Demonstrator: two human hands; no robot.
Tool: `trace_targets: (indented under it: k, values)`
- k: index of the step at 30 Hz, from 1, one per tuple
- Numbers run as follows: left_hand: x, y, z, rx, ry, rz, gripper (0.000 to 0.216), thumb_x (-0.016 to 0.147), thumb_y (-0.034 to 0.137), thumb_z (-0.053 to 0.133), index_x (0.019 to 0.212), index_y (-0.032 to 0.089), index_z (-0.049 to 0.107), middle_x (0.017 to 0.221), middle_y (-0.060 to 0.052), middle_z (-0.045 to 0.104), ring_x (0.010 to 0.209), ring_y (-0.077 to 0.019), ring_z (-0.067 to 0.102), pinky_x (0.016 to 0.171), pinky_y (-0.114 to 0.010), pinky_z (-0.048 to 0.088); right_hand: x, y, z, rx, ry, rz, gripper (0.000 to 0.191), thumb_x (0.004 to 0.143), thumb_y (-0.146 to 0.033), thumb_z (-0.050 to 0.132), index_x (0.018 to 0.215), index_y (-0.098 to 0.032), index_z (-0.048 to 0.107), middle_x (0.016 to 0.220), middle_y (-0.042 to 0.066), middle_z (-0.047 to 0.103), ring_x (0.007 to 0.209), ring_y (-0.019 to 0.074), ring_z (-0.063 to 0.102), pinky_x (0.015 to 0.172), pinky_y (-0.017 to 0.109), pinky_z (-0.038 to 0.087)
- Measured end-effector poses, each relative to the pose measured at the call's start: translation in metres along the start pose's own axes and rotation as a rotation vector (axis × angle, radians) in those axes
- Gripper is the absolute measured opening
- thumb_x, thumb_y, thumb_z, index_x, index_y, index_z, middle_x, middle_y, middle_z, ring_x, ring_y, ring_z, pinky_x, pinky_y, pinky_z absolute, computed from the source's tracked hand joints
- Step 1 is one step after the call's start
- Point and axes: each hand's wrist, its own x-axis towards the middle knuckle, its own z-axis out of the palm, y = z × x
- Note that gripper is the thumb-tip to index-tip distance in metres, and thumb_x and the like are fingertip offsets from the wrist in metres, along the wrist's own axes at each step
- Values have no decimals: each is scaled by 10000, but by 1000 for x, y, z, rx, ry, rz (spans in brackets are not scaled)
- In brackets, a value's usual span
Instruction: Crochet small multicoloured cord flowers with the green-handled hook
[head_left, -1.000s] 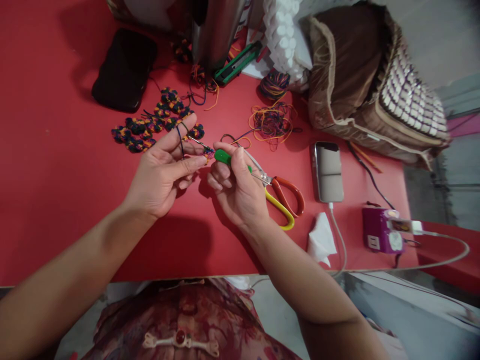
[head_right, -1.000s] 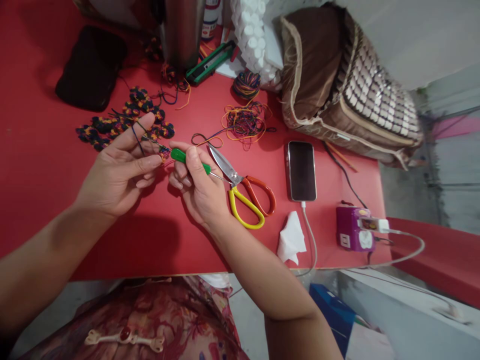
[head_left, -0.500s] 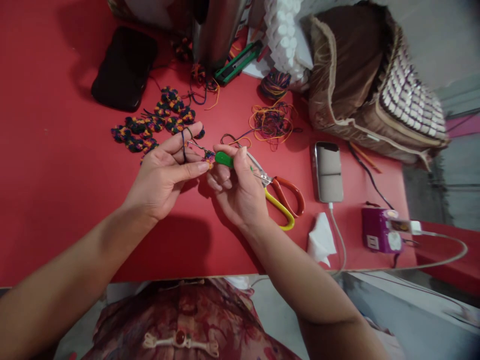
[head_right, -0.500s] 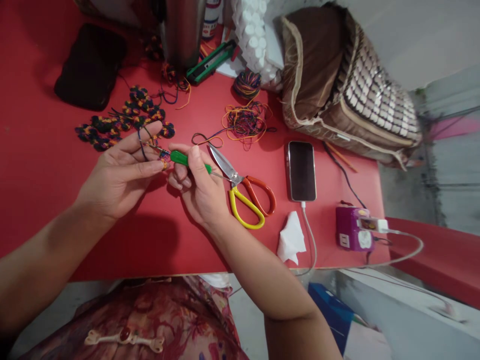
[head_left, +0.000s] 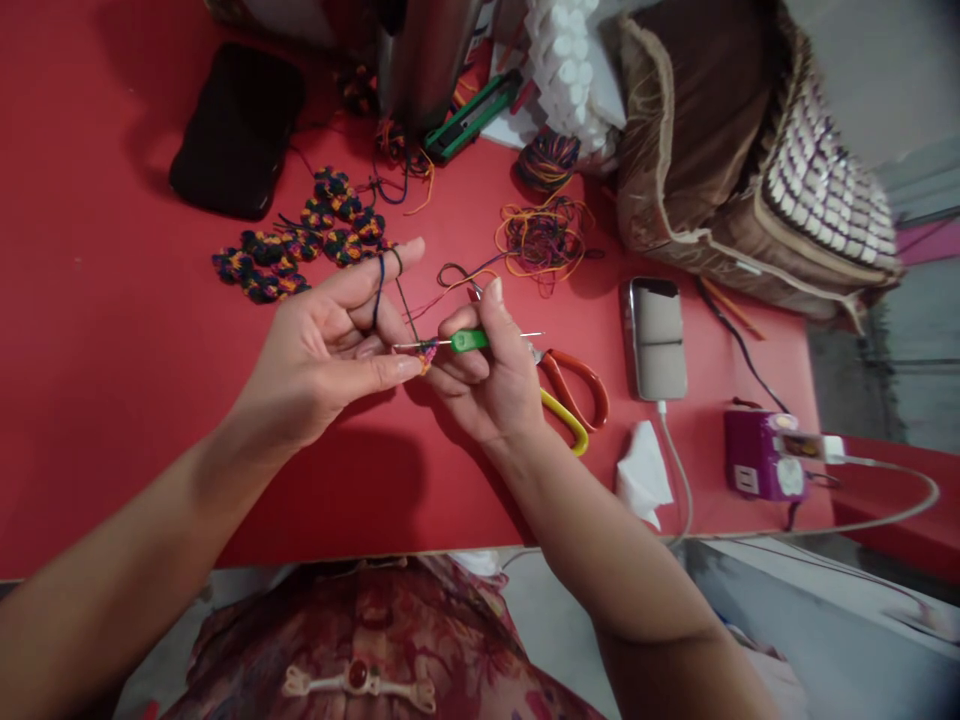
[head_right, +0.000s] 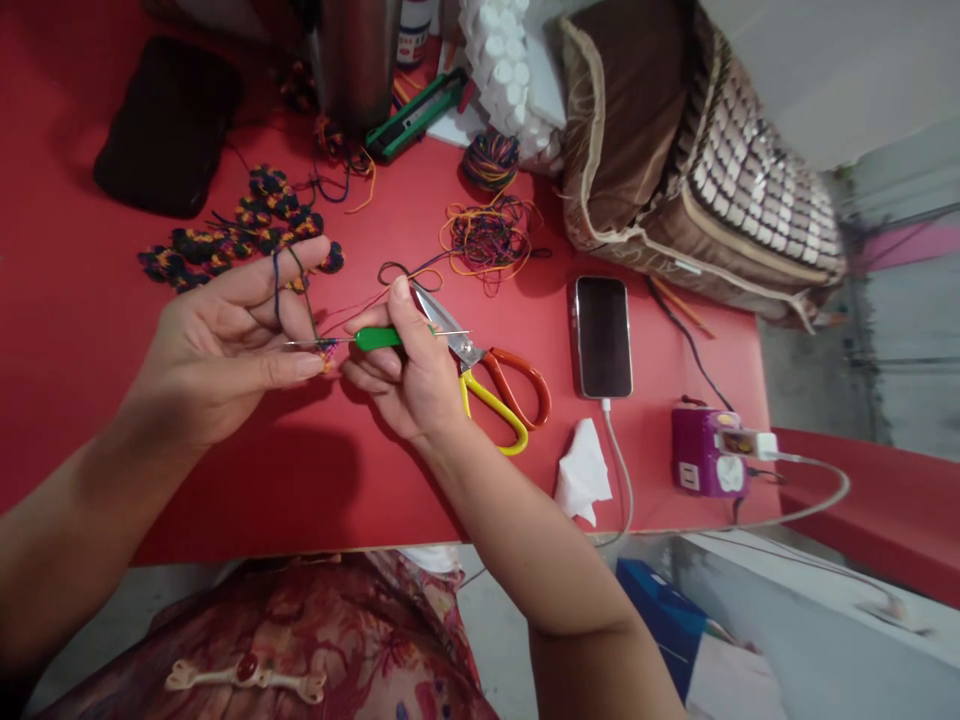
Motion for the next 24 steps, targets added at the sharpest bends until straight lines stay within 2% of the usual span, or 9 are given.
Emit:
trace_targets:
  k: [5,11,18,24]
  values:
    - [-5,9,6,-9,-16,-49,614,740,30,975,1286,304,916,744,40,753,726,-132,702,776,-254,640,3,-3,-11,-77,-77,-54,564,996,-701,787,669,-242,750,414,-140,178,397,61,94,396,223,187]
    - [-6,12,7,68,-56,-59,563,720,24,959,1218,285,918,755,30,721,751,-155,676,809,-287,647,3,-11,-20,-216,-34,-67,628,1032,-735,721,623,-259,729,426,-127,164,399,70,82,387,241,180]
    - [-6,16,11,121,-58,-89,613,734,76,966,1321,234,894,726,30,684,746,-156,657,783,-284,632,1,-18,-19,-297,-16,-171,612,985,-723,786,589,-256,755,398,-122,174,372,52,77,370,242,133]
    - [-4,19,11,173,-48,-83,513,710,103,960,1204,230,907,713,16,698,721,-151,647,699,-255,580,0,-21,-19,-346,42,-227,629,978,-757,788,592,-262,745,388,-118,195,357,61,121,373,255,170]
